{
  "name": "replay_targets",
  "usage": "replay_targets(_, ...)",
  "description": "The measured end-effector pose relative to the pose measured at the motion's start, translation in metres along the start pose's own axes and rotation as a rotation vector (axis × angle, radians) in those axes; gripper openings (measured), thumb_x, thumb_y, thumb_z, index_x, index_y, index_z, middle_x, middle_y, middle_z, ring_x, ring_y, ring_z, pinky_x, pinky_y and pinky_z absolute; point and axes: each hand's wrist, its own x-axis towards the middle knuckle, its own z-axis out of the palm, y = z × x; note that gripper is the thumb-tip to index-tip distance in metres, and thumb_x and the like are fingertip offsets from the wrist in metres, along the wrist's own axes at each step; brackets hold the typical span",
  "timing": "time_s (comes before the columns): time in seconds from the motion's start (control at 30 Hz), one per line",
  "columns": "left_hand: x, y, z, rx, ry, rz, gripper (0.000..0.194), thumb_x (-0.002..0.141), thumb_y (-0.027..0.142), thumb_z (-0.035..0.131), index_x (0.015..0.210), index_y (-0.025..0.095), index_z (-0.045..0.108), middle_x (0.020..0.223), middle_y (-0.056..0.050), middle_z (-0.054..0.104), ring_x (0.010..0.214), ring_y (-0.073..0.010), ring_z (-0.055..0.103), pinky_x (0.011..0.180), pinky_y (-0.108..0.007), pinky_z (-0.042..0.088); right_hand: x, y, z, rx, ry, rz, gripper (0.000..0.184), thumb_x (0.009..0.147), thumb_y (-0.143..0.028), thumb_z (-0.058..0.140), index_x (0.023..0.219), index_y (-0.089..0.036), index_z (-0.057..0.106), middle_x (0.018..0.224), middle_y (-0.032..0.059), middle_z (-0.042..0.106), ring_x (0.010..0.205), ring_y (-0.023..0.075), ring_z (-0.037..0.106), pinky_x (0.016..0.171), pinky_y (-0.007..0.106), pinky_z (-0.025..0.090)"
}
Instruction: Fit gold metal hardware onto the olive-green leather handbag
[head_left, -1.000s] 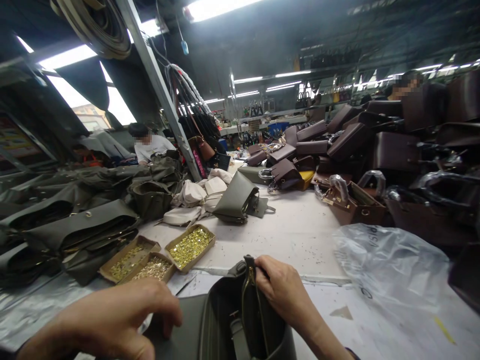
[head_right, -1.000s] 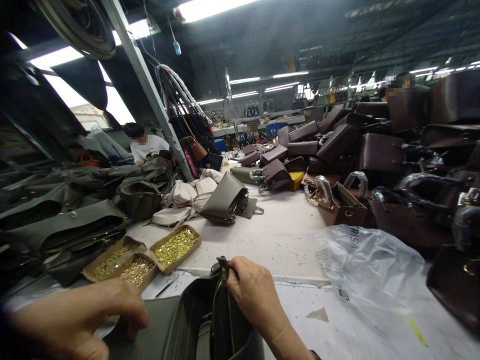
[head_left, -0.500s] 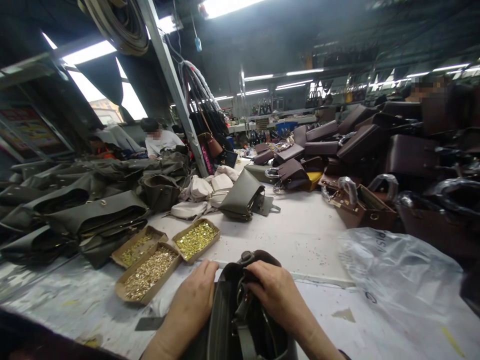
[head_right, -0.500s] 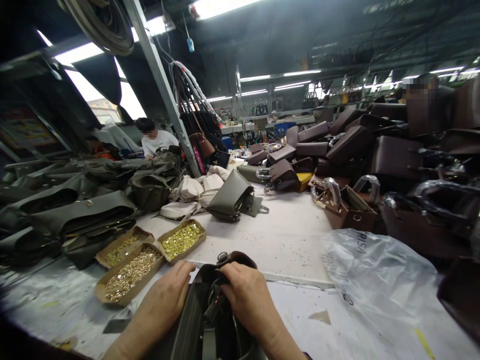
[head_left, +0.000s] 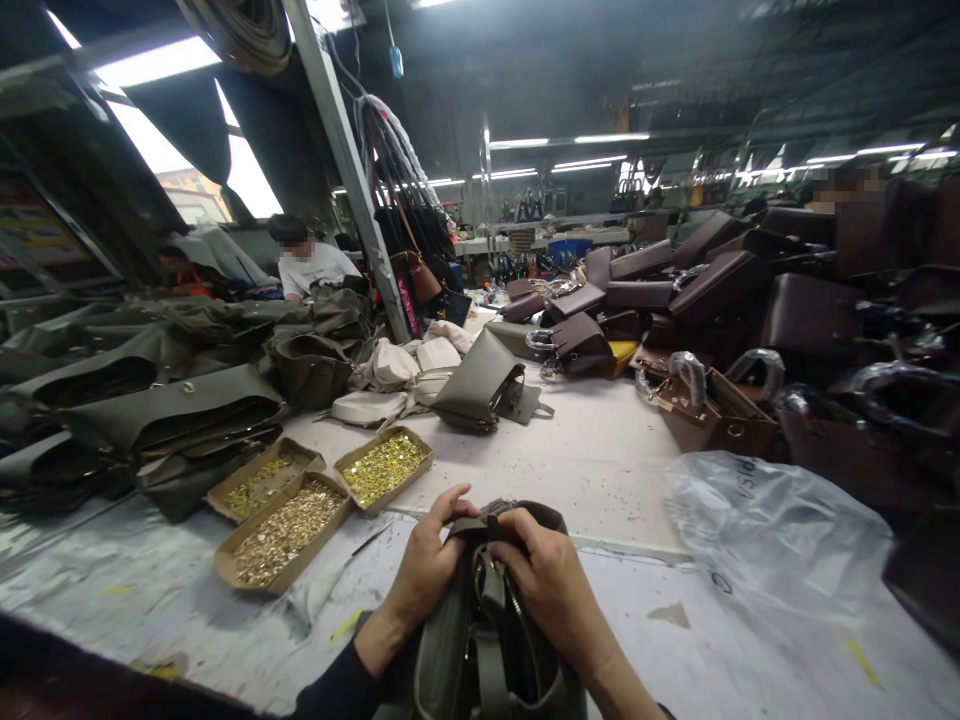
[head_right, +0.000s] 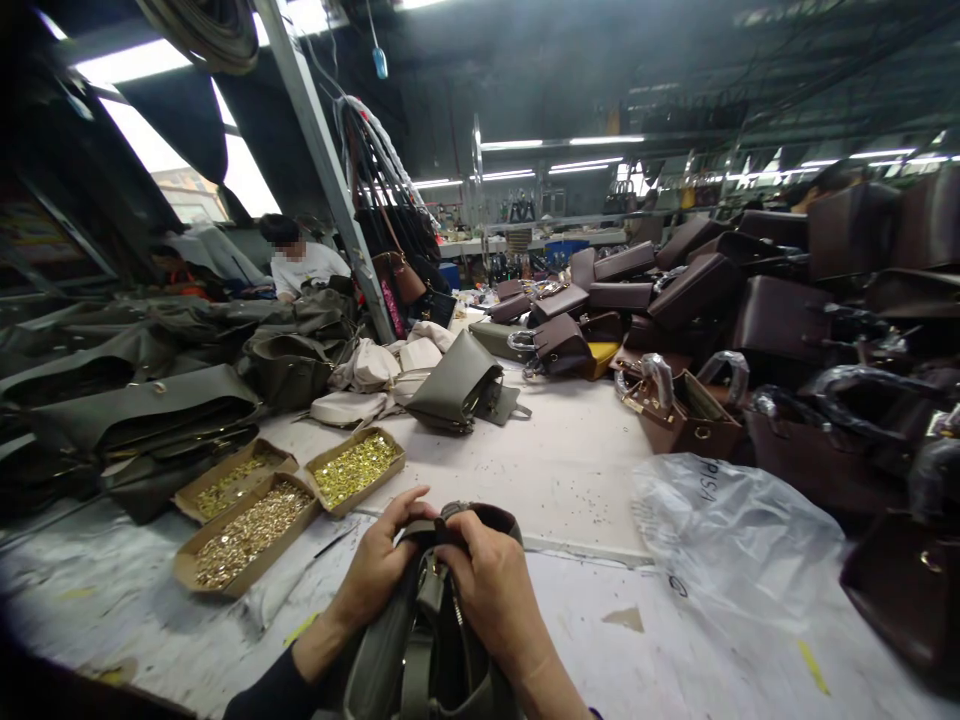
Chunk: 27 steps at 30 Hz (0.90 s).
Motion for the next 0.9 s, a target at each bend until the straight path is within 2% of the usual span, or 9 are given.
replay_targets(0.1, -0.008, 0.003, -0.003, 0.025, 0.102, 0.158, 0.04, 0.091, 0.014, 0.05, 0.13, 0.023, 0.056, 0.123, -0.006, 0.065, 0.112, -0.0203, 0.063, 0.104, -0.039, 0.047, 0.001, -0.002, 0.005, 0.079, 0.042, 0.033, 0.009, 0.09, -0.016, 0.063, 0.096, -0.023, 0.06, 0.084, -0.0017, 0.069, 0.077, 0.0171, 0.066, 0.07, 0.024, 0.045)
replay_targets(0.17, -0.012, 0.018, -0.007, -0.035, 0.034, 0.212, 0.027, 0.096, 0.017, 0.048, 0.117, 0.024, 0.065, 0.122, -0.006, 0.066, 0.117, -0.0203, 0.061, 0.106, -0.037, 0.045, 0.0, -0.002, 0.01, 0.142, 0.059, 0.02, 0.006, 0.09, -0.021, 0.064, 0.092, -0.023, 0.058, 0.081, -0.0025, 0.067, 0.073, 0.0161, 0.066, 0.068, 0.023, 0.046)
replay_targets(0.27, -0.015, 0.043, -0.009, -0.14, -0.108, 0.21, 0.025, 0.096, 0.017, 0.05, 0.105, 0.022, 0.073, 0.119, -0.006, 0.068, 0.117, -0.0208, 0.062, 0.105, -0.034, 0.046, -0.005, 0.0, 0.016, 0.194, 0.1, -0.009, 0.008, 0.093, -0.03, 0.063, 0.092, -0.023, 0.06, 0.081, -0.0018, 0.068, 0.072, 0.0159, 0.067, 0.068, 0.021, 0.05)
replay_targets(0.37, -0.016, 0.051, -0.007, -0.212, -0.12, 0.186, 0.022, 0.091, 0.016, 0.058, 0.104, 0.019, 0.076, 0.117, -0.007, 0.069, 0.115, -0.0223, 0.063, 0.105, -0.033, 0.047, -0.01, 0.008, 0.025, 0.171, 0.156, 0.009, 0.018, 0.093, -0.04, 0.065, 0.093, -0.023, 0.064, 0.084, 0.0006, 0.072, 0.075, 0.0178, 0.07, 0.068, 0.022, 0.053)
replay_targets(0.5, -0.013, 0.046, -0.005, -0.305, -0.055, 0.136, 0.018, 0.092, 0.018, 0.06, 0.097, 0.017, 0.078, 0.11, -0.009, 0.072, 0.109, -0.0219, 0.066, 0.101, -0.032, 0.048, -0.009, 0.014, 0.04, 0.106, 0.244, 0.068, 0.03, 0.093, -0.05, 0.065, 0.089, -0.021, 0.066, 0.081, 0.0021, 0.072, 0.071, 0.0182, 0.068, 0.067, 0.023, 0.054)
replay_targets(0.6, -0.01, 0.04, -0.007, -0.347, -0.025, 0.098, 0.018, 0.093, 0.019, 0.06, 0.094, 0.016, 0.078, 0.113, -0.008, 0.072, 0.11, -0.0219, 0.065, 0.101, -0.031, 0.046, -0.006, 0.008, 0.046, 0.006, 0.252, 0.025, 0.033, 0.095, -0.053, 0.061, 0.089, -0.021, 0.069, 0.08, 0.0025, 0.072, 0.068, 0.0184, 0.068, 0.065, 0.024, 0.054)
replay_targets(0.77, -0.011, 0.028, -0.012, -0.427, -0.024, 0.085, 0.023, 0.096, 0.025, 0.056, 0.106, 0.016, 0.075, 0.108, -0.008, 0.074, 0.105, -0.0221, 0.066, 0.095, -0.031, 0.048, 0.007, -0.015, 0.026, -0.335, 0.271, -0.246, 0.024, 0.094, -0.043, 0.063, 0.1, -0.022, 0.074, 0.091, 0.0059, 0.077, 0.078, 0.0222, 0.074, 0.075, 0.028, 0.053)
replay_targets(0.83, -0.013, 0.02, -0.011, -0.332, -0.004, 0.126, 0.025, 0.099, 0.03, 0.053, 0.096, 0.016, 0.074, 0.096, -0.007, 0.074, 0.093, -0.0208, 0.067, 0.086, -0.03, 0.049, 0.024, -0.029, 0.014, -0.398, 0.293, -0.314, 0.022, 0.095, -0.039, 0.065, 0.102, -0.021, 0.074, 0.093, 0.0078, 0.078, 0.082, 0.0235, 0.074, 0.079, 0.03, 0.053)
replay_targets(0.9, -0.014, 0.011, -0.005, -0.147, 0.036, 0.203, 0.025, 0.098, 0.029, 0.051, 0.088, 0.016, 0.07, 0.088, -0.007, 0.072, 0.085, -0.02, 0.065, 0.079, -0.031, 0.047, 0.051, -0.046, 0.01, -0.405, 0.248, -0.334, 0.022, 0.096, -0.039, 0.062, 0.097, -0.021, 0.073, 0.091, 0.0074, 0.077, 0.079, 0.0225, 0.072, 0.076, 0.029, 0.052)
